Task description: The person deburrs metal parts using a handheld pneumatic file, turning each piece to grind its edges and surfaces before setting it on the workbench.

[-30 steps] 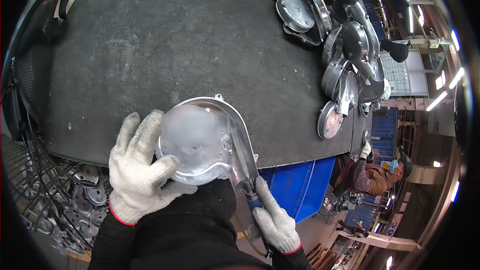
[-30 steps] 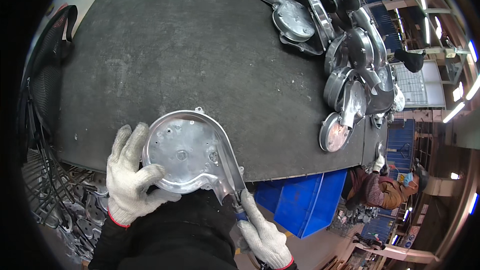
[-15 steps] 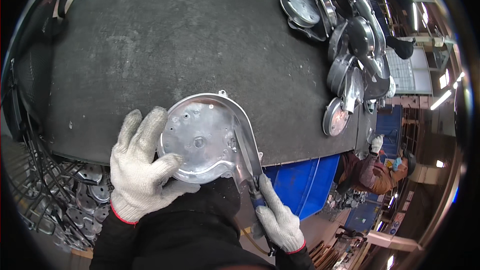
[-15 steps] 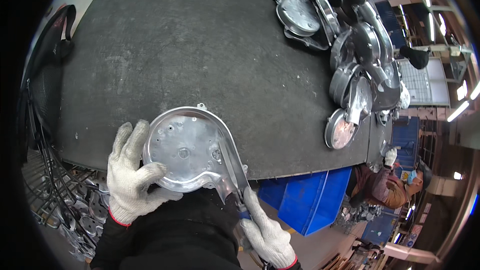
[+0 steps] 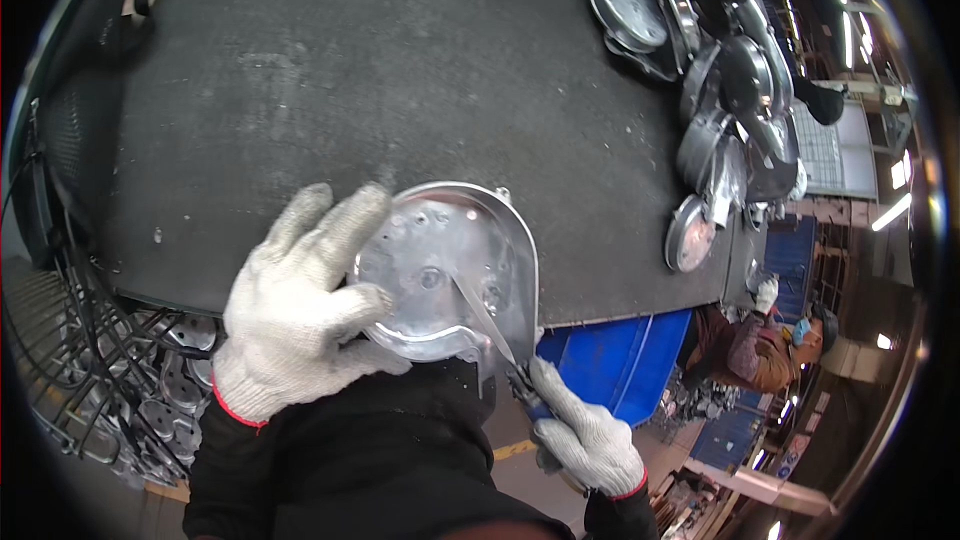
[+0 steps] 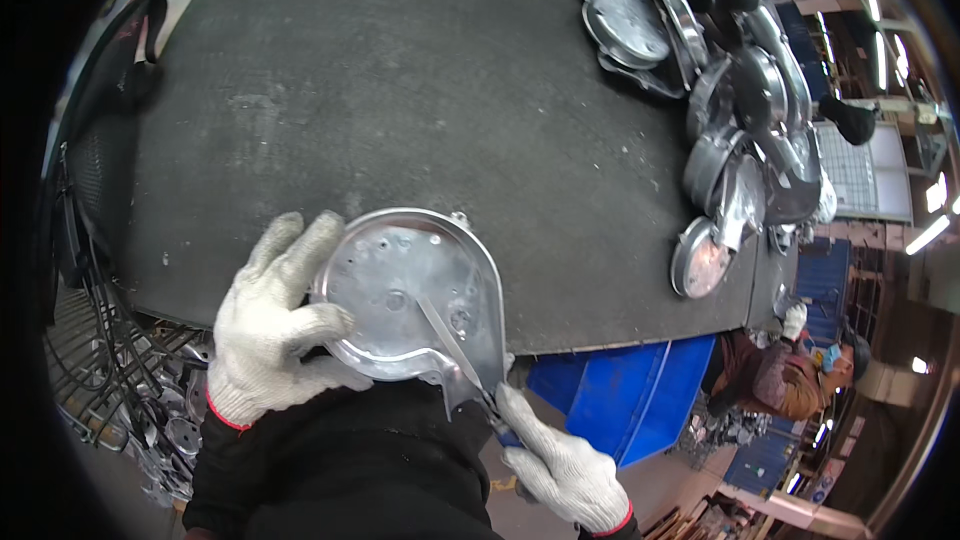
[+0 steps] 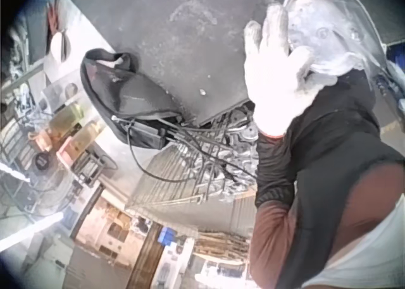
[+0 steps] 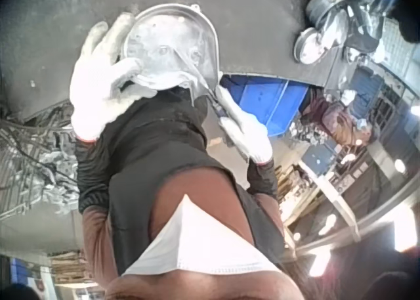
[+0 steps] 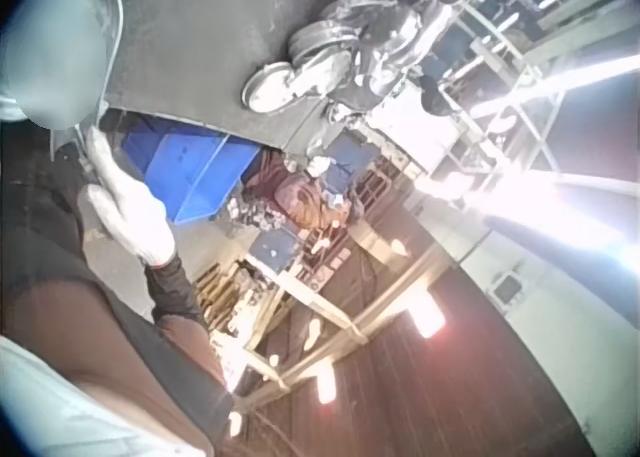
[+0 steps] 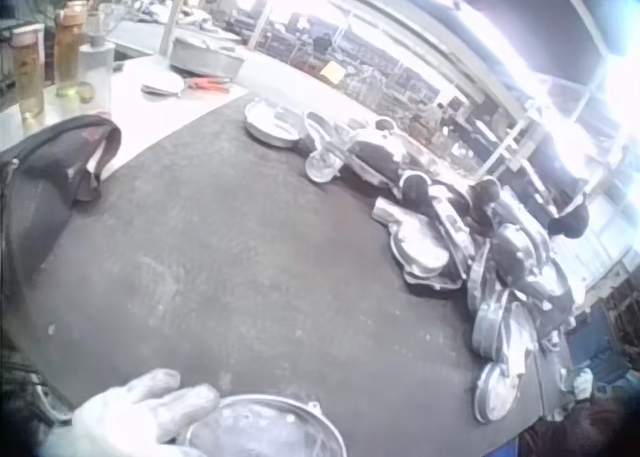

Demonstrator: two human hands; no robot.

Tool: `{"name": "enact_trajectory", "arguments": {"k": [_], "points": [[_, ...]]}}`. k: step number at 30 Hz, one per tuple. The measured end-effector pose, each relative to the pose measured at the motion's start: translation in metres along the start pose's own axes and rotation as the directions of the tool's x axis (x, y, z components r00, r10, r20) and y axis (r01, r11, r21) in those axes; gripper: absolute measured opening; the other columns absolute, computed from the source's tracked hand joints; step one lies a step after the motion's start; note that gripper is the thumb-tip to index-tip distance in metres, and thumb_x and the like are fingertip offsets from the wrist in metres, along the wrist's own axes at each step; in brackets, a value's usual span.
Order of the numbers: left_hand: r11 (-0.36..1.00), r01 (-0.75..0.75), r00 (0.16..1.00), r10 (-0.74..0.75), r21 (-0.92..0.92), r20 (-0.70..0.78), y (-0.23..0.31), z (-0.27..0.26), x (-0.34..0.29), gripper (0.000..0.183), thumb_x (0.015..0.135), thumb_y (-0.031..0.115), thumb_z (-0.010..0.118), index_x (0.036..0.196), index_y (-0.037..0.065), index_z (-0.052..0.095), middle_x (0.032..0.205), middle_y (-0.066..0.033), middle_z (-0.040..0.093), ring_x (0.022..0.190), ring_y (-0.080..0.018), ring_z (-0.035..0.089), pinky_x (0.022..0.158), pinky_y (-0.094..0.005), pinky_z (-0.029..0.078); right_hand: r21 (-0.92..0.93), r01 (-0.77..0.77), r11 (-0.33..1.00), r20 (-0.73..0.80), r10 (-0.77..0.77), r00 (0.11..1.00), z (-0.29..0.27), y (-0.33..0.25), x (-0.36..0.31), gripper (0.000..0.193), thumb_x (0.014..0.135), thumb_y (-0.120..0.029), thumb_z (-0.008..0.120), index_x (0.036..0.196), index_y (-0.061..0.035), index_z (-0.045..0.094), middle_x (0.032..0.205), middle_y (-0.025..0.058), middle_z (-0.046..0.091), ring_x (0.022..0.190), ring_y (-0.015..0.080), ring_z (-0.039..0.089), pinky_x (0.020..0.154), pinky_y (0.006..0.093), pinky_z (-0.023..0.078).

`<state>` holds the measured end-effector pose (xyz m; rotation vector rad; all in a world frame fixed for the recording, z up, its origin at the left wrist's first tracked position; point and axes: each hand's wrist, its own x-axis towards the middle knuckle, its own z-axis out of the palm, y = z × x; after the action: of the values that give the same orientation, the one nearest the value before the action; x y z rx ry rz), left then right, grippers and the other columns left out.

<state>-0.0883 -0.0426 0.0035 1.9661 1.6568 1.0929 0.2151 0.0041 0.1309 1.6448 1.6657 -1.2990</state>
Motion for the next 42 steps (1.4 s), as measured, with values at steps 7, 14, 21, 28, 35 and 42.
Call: {"name": "enact_trajectory", "arguments": {"k": [7,14,21,28,35,42], "points": [[1.000,0.001,0.999,-0.001,-0.002,-0.035,-0.003,0.000,-0.001,0.055,0.042,0.041,0.093,0.082,0.011,0.070,0.138,-0.0282,0.062,0.128,-0.0426,0.063,0.110,-0.0616,0.045,-0.084,0.072,0.994,0.002,-0.072,0.997,0.002,0.007,0.006,0.068,0.100,-0.024,0.065,0.162,-0.0199,0.038,0.130,0.0161,0.071,0.096,0.0330,0.076,0.084,0.0380,0.060],[1.000,-0.012,0.999,0.011,-0.024,-0.052,-0.004,-0.001,-0.001,0.053,0.044,0.041,0.092,0.082,0.012,0.070,0.139,-0.0283,0.062,0.129,-0.0415,0.062,0.111,-0.0614,0.044,-0.218,0.218,0.951,-0.065,-0.237,0.969,0.003,0.006,0.007,0.068,0.100,-0.020,0.062,0.163,-0.0225,0.037,0.131,0.0146,0.071,0.091,0.0306,0.077,0.083,0.0367,0.060],[1.000,-0.012,1.000,0.012,-0.016,0.003,-0.012,-0.002,-0.007,0.060,0.043,0.050,0.093,0.086,0.014,0.069,0.141,-0.0331,0.059,0.131,-0.0513,0.058,0.112,-0.0640,0.041,-0.164,0.153,0.975,-0.145,-0.177,0.973,-0.007,-0.024,0.022,0.068,0.102,-0.029,0.059,0.165,-0.0246,0.033,0.104,0.0161,0.078,0.089,0.0345,0.077,0.086,0.0408,0.058],[0.997,-0.056,0.998,0.056,-0.053,-0.001,-0.010,0.004,-0.001,0.059,0.048,0.053,0.093,0.086,0.014,0.069,0.139,-0.0343,0.059,0.125,-0.0529,0.061,0.110,-0.0653,0.042,-0.161,0.281,0.946,-0.211,-0.311,0.927,-0.003,-0.009,0.020,0.070,0.101,-0.032,0.061,0.165,-0.0225,0.033,0.128,0.0209,0.071,0.100,0.0399,0.075,0.089,0.0409,0.056],[0.998,-0.036,0.999,0.037,-0.045,0.013,-0.009,0.004,0.004,0.058,0.042,0.048,0.093,0.084,0.014,0.071,0.140,-0.0327,0.060,0.129,-0.0489,0.061,0.111,-0.0645,0.042,-0.166,0.367,0.915,-0.251,-0.399,0.882,-0.005,0.004,0.022,0.065,0.104,-0.027,0.058,0.164,-0.0203,0.035,0.139,0.0240,0.065,0.110,0.0355,0.074,0.093,0.0397,0.055],[0.994,-0.048,0.994,0.056,-0.094,0.089,-0.012,-0.009,0.018,0.057,0.046,0.031,0.096,0.094,0.012,0.071,0.148,-0.0232,0.057,0.134,-0.0390,0.059,0.114,-0.0573,0.044,-0.190,0.325,0.926,-0.143,-0.354,0.924,-0.008,-0.007,0.016,0.067,0.103,-0.029,0.059,0.164,-0.0216,0.034,0.153,0.0186,0.055,0.111,0.0368,0.073,0.094,0.0392,0.056]]}}
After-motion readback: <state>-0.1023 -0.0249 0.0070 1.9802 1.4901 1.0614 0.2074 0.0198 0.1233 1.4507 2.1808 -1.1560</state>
